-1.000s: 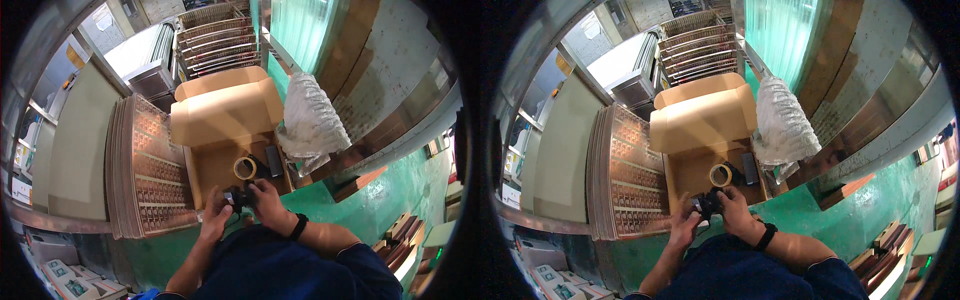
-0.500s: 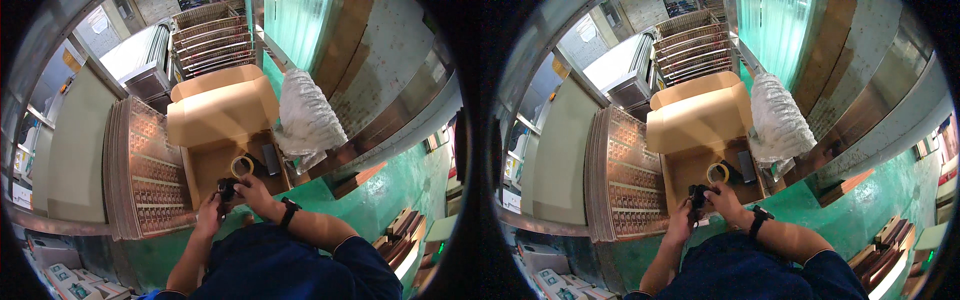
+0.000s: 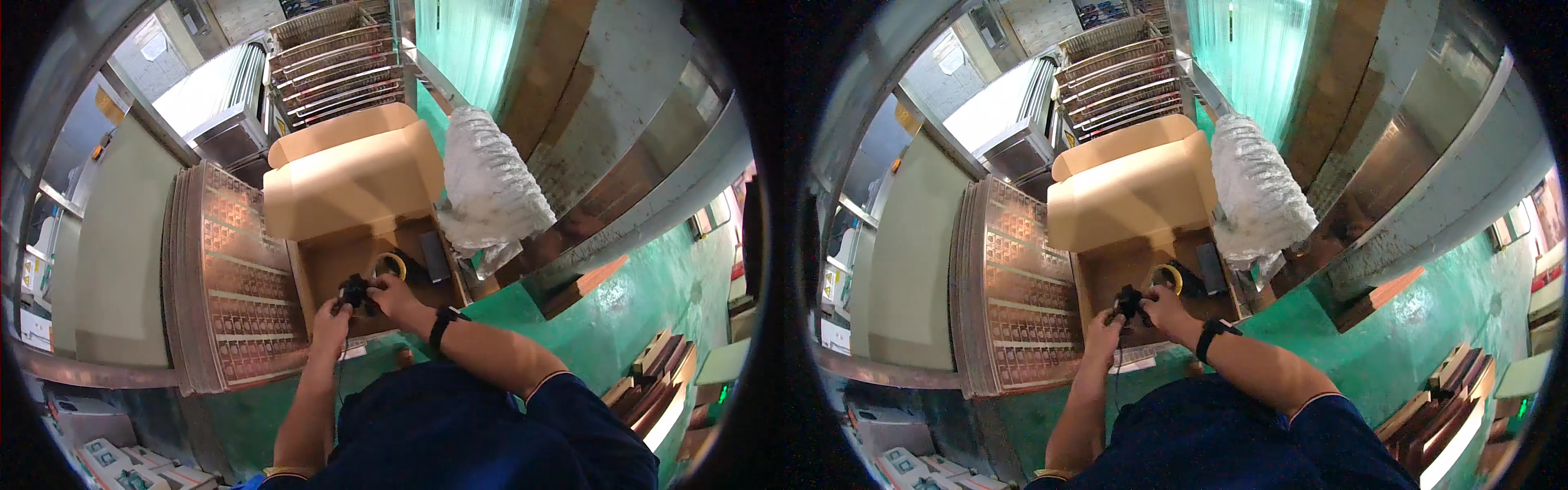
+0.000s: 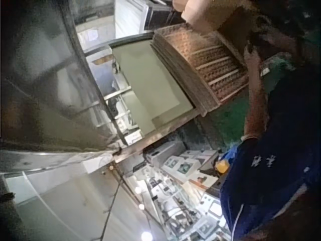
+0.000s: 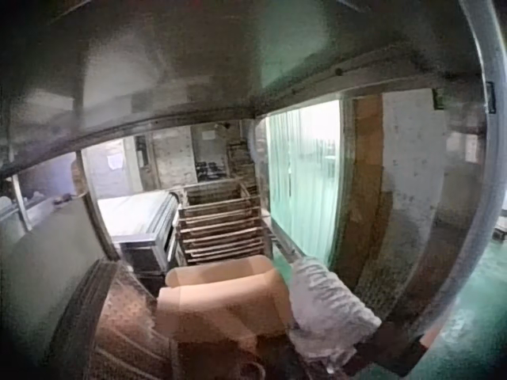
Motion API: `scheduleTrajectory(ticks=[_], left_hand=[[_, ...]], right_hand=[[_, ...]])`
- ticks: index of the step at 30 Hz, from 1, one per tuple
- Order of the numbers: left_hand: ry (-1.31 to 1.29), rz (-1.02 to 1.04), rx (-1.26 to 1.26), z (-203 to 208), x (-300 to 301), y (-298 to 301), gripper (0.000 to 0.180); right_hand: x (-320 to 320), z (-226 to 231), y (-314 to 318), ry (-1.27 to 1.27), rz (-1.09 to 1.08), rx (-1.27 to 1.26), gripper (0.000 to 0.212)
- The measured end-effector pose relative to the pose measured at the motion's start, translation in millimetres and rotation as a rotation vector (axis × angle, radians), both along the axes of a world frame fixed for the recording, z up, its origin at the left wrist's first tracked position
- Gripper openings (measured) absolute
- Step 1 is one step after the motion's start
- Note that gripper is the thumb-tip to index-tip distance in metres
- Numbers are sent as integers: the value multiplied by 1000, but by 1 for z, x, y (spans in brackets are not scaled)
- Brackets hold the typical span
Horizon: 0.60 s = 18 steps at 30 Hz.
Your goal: Packing electronic parts and sensors into a cardboard box.
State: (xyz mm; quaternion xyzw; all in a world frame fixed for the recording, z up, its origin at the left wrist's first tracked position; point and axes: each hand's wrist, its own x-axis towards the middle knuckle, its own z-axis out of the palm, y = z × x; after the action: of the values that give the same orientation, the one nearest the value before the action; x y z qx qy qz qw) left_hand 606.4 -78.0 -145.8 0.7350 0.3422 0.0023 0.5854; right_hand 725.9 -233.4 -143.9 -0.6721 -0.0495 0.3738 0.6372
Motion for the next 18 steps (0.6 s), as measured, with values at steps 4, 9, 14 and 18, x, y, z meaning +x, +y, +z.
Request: scheduleTrajectory(ticks=[4, 9, 14, 18], left_hand=[[118, 174, -2, 8, 14, 8, 43], [334, 24, 9, 23, 16, 6, 41], [-59, -57, 779, 20, -7, -19, 37], [-392, -91, 425, 61, -13, -52, 41]], right_hand=[[5, 17, 2, -17, -19, 7, 20], [19, 26, 6, 256, -17, 339, 11], [15, 101, 12, 156, -51, 275, 10], [31, 117, 3, 517, -242, 653, 13]])
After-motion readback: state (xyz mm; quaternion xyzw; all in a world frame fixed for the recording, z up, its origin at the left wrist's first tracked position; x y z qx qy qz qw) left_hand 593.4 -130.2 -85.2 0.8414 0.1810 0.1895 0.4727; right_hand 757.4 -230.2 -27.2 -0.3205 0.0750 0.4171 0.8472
